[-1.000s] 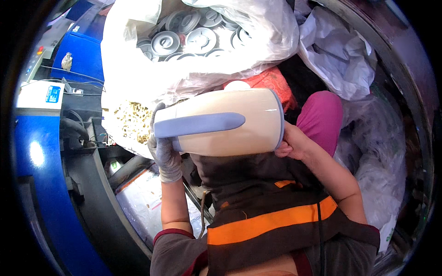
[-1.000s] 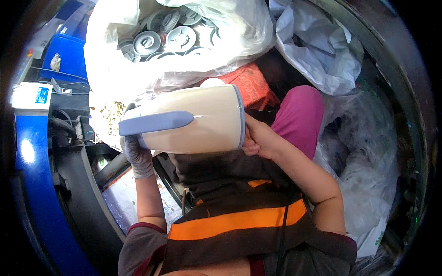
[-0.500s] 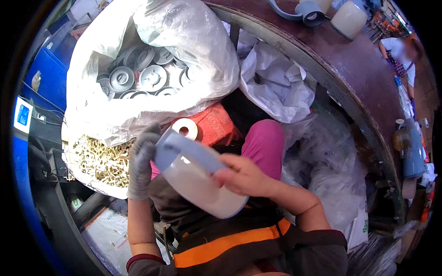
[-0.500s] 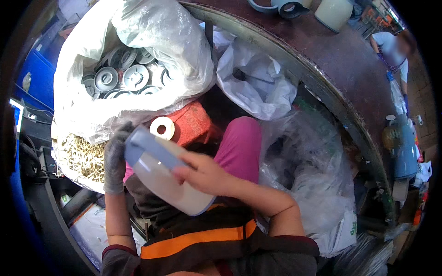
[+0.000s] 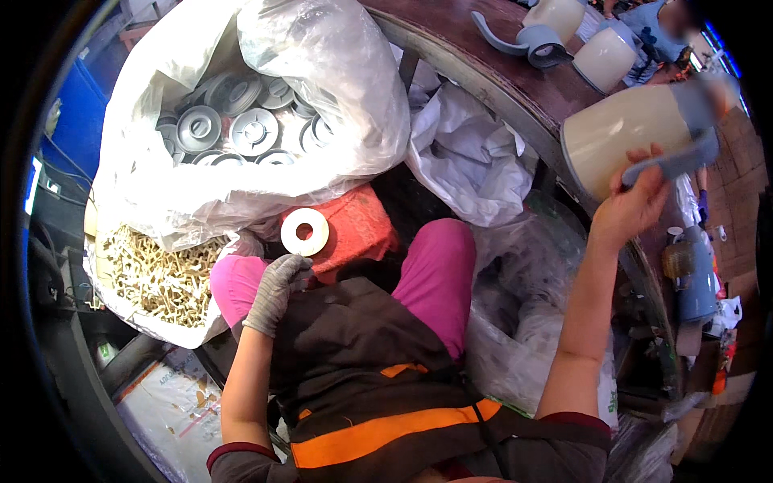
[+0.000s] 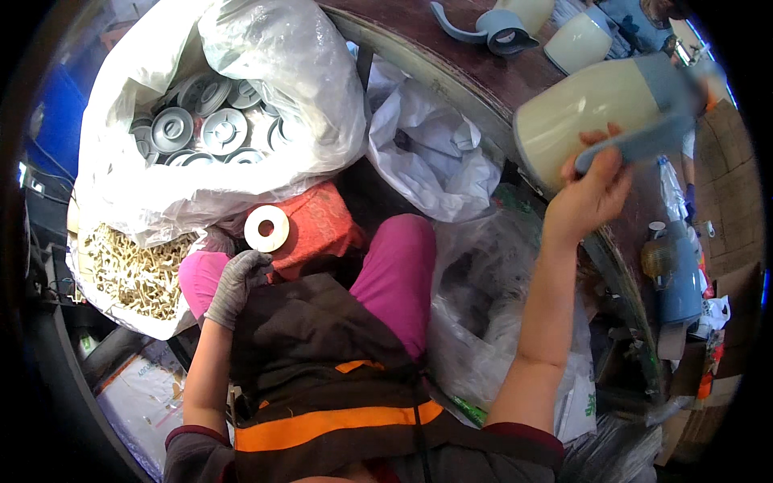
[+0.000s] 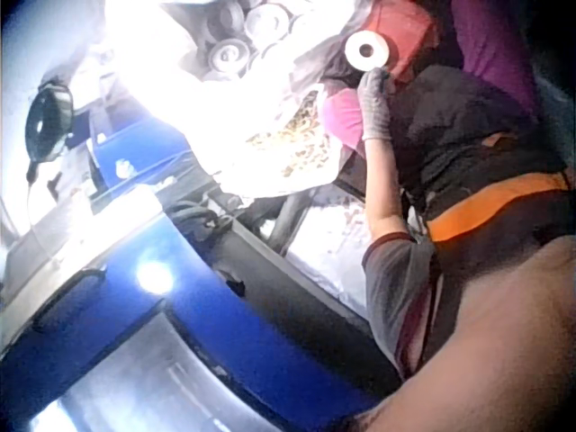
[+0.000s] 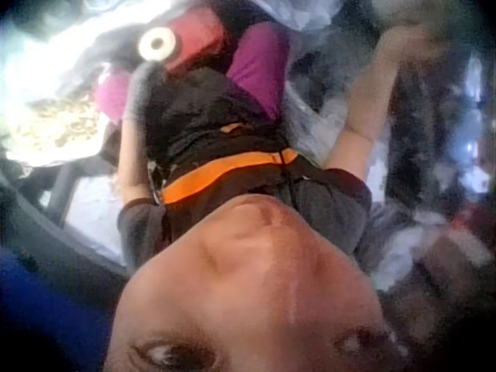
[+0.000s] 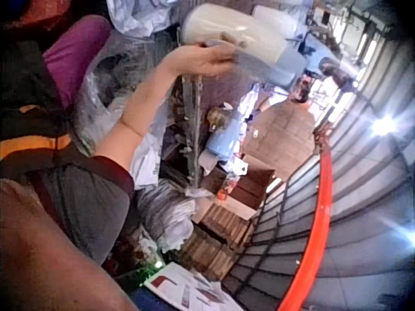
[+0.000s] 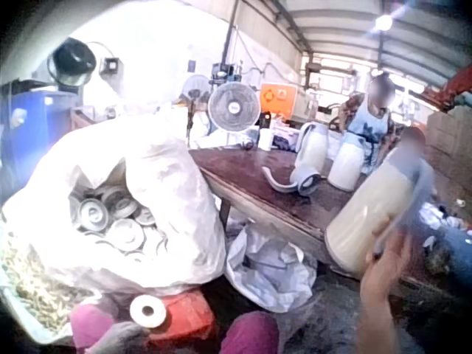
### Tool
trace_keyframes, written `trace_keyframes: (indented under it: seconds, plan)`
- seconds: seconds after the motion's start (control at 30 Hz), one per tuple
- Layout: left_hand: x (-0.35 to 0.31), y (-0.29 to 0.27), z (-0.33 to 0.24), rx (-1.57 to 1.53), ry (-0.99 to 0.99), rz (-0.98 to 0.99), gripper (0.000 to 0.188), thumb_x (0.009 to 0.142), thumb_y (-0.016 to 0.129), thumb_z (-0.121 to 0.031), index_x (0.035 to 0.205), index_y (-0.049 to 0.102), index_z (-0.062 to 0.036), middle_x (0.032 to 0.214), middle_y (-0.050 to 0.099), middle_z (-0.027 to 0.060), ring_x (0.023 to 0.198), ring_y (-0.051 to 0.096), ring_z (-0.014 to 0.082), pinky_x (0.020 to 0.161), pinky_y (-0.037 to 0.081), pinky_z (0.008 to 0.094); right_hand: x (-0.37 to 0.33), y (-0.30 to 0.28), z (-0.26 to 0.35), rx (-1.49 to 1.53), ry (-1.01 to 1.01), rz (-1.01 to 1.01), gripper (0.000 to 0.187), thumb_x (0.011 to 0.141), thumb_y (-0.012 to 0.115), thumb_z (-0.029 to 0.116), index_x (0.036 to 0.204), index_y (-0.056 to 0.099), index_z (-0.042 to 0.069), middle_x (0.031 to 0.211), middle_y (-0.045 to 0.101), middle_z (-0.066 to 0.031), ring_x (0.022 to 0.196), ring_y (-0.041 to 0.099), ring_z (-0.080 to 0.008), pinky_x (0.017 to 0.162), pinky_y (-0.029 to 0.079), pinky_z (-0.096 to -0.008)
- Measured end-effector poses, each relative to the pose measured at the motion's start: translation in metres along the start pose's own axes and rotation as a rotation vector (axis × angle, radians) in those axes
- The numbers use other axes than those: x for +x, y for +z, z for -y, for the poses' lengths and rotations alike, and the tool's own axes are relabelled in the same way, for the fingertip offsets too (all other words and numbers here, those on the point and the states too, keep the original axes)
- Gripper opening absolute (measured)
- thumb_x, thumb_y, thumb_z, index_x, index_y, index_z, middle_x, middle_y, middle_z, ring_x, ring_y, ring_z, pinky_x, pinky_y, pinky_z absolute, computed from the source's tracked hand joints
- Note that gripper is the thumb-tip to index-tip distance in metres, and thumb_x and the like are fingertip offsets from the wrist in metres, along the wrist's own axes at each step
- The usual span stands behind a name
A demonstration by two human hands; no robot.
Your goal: The person assembles white plastic pitchers by inserting a yellow filter into the body, placing a gray lid on top, and securing it. They repeat this process for multiple units, placing finished pitchers on a nearby table.
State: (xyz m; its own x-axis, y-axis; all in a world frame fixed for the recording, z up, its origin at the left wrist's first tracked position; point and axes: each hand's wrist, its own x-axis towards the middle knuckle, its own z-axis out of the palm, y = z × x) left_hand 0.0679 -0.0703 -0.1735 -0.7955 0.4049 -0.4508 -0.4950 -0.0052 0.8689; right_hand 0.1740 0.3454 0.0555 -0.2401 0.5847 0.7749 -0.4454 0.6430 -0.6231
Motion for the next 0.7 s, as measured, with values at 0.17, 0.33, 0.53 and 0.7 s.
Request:
trace_keyframes:
  seconds: [0.17,0.33,0.53,0.7]
  plan:
    - [0.015,-0.009,0.01,-0.089,-0.034,0.054,0.028,0.086,0.056,-0.033,0.095,0.061,-0.0064,0.087,0.061,0.0018,0.079,0.057,0.0112,0.069,0.044,0.0253,0.047,-0.012,-0.073,-0.002,0.343,-0.05,0.045,0.091,0.052,0.014,0.13,0.04,-0.005,0.111,0.055,-0.013,0.094,0.057,-0.0179,0.077,0.048,-0.027]
    - [0.025,-0.008,0.017,-0.033,-0.046,0.022,0.029,0.086,0.057,-0.035,0.095,0.062,-0.0071,0.087,0.061,0.0017,0.078,0.056,0.0109,0.067,0.043,0.025,0.013,0.009,-0.093,-0.222,0.292,0.128,0.04,0.087,0.056,0.011,0.125,0.05,0.0,0.123,0.054,-0.0121,0.112,0.052,-0.0205,0.096,0.039,-0.0316]
    - [0.019,-0.007,0.016,0.015,-0.073,-0.045,0.029,0.086,0.058,-0.035,0.091,0.062,-0.0063,0.079,0.059,-0.0002,0.067,0.051,0.0083,0.06,0.04,0.0226,0.028,0.09,-0.099,-0.646,-0.064,0.685,0.038,0.089,0.052,0.022,0.123,0.053,0.007,0.121,0.056,-0.0142,0.113,0.052,-0.0276,0.095,0.04,-0.0351]
    - [0.027,-0.002,0.02,0.047,-0.06,-0.014,0.028,0.087,0.057,-0.033,0.088,0.062,-0.0059,0.073,0.055,-0.0025,0.059,0.044,0.0064,0.054,0.036,0.021,0.085,0.144,-0.168,-0.881,-0.371,0.88,0.052,0.091,0.048,0.034,0.132,0.04,0.002,0.132,0.045,-0.0189,0.121,0.044,-0.0343,0.099,0.037,-0.0415]
